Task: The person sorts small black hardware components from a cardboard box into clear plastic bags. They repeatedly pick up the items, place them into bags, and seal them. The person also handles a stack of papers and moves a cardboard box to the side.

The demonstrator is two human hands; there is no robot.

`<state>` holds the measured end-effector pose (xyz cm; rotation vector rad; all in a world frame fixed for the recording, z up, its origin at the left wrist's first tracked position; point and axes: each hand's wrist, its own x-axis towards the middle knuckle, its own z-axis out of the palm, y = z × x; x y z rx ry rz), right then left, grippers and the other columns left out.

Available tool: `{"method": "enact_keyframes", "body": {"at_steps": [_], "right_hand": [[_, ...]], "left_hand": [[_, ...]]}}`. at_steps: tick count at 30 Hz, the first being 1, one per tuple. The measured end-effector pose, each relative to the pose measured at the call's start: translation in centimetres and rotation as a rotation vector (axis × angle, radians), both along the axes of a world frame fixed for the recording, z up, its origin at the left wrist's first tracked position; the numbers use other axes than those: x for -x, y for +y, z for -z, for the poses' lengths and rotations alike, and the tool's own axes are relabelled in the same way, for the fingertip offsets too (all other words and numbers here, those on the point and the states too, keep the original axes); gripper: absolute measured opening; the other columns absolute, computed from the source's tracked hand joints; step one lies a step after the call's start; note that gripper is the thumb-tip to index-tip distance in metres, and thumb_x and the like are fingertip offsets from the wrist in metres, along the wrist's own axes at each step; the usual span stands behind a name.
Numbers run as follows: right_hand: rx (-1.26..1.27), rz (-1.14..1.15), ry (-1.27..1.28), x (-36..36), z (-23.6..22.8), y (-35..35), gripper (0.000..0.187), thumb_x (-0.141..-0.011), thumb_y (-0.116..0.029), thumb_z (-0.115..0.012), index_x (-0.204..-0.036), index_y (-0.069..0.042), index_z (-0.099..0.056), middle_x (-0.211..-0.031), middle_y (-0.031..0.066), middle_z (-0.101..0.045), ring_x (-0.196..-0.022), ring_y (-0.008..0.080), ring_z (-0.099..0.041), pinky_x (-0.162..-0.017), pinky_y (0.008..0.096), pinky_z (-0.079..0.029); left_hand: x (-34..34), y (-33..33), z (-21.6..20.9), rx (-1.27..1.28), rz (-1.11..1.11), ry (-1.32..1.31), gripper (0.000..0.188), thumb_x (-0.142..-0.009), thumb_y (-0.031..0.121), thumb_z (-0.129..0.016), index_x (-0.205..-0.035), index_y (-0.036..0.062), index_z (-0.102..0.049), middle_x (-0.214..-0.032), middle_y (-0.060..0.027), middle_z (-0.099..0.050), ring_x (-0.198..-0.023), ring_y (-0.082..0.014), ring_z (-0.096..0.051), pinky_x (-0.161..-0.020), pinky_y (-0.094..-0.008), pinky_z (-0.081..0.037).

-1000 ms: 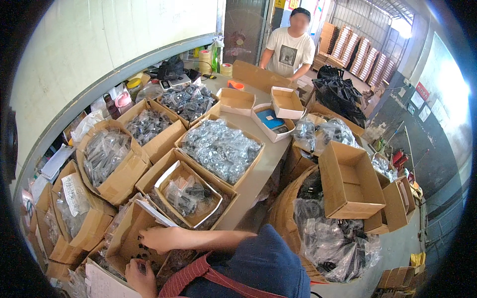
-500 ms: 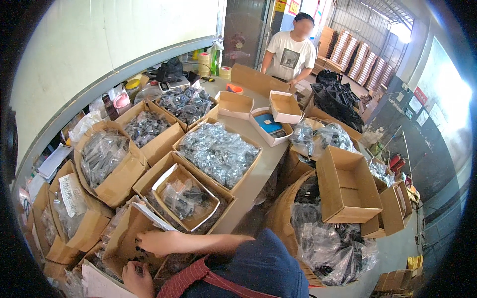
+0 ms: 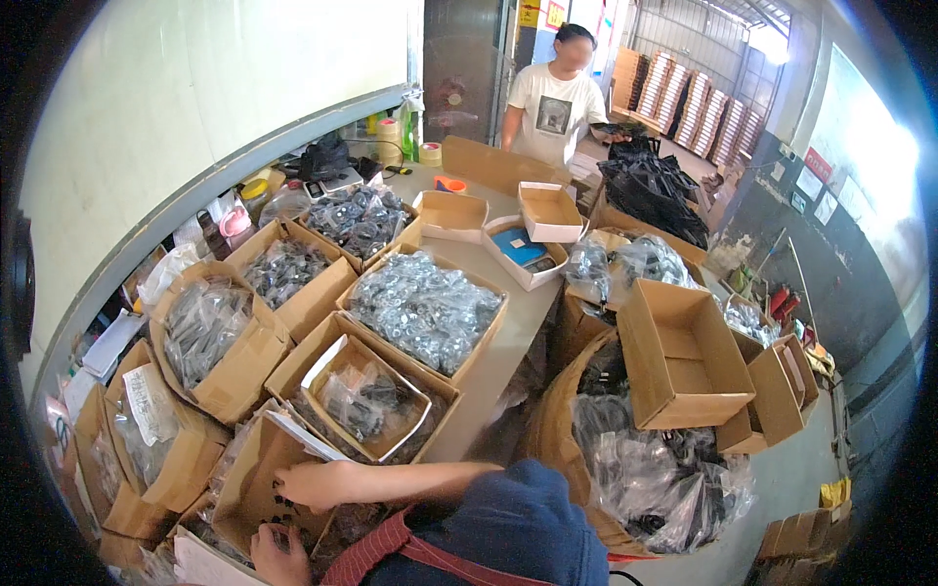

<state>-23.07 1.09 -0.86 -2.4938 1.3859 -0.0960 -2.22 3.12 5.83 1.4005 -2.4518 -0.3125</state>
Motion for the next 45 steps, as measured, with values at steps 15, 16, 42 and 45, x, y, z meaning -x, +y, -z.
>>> {"method": "enact_keyframes", "body": {"at_steps": [15,16,42,45], "right_hand": [[0.030,-0.075,-0.286,3.0,-6.7,-0.4,0.029,-0.084,-0.007,-0.065,-0.111,0.000,-0.061,-0.120,0.0184,-0.058,-0.114,0.0374,-0.059,-0.094,0.0453,-0.052],[0.177,-0.079,-0.291,2.9,-8.5,-0.4,0.028,-0.084,-0.005,-0.063,-0.112,-0.001,-0.061,-0.116,0.0161,-0.060,-0.112,0.0357,-0.061,-0.095,0.0436,-0.052],[0.056,-0.433,0.320,-1.8,-4.6,-1.7,0.030,-0.077,-0.004,-0.066,-0.107,0.001,-0.062,-0.103,0.0166,-0.065,-0.087,0.0347,-0.070,-0.071,0.0428,-0.059],[0.001,-0.351,0.322,-2.1,-4.5,-1.7,0.029,-0.078,-0.005,-0.066,-0.106,0.002,-0.061,-0.102,0.0175,-0.065,-0.089,0.0353,-0.070,-0.071,0.0427,-0.059]], "left_hand": [[-6.9,1.9,-0.2,-0.389,-0.130,1.090,0.014,-0.088,-0.001,-0.074,-0.099,0.0010,-0.065,-0.101,-0.0057,-0.067,-0.092,-0.0115,-0.059,-0.086,-0.0265,-0.047],[-7.3,2.8,-1.3,-0.419,-0.183,1.098,0.015,-0.088,0.000,-0.075,-0.099,0.0006,-0.064,-0.099,-0.0050,-0.067,-0.091,-0.0113,-0.058,-0.085,-0.0261,-0.047],[-6.6,6.0,1.8,-0.394,-0.071,0.760,0.016,-0.085,0.009,-0.078,-0.091,0.0037,-0.065,-0.089,-0.0084,-0.068,-0.084,-0.0227,-0.066,-0.076,-0.0335,-0.052],[-6.5,5.9,1.6,-0.407,-0.069,0.760,0.016,-0.085,0.009,-0.077,-0.092,0.0035,-0.065,-0.089,-0.0084,-0.068,-0.084,-0.0225,-0.066,-0.076,-0.0334,-0.052]]}}
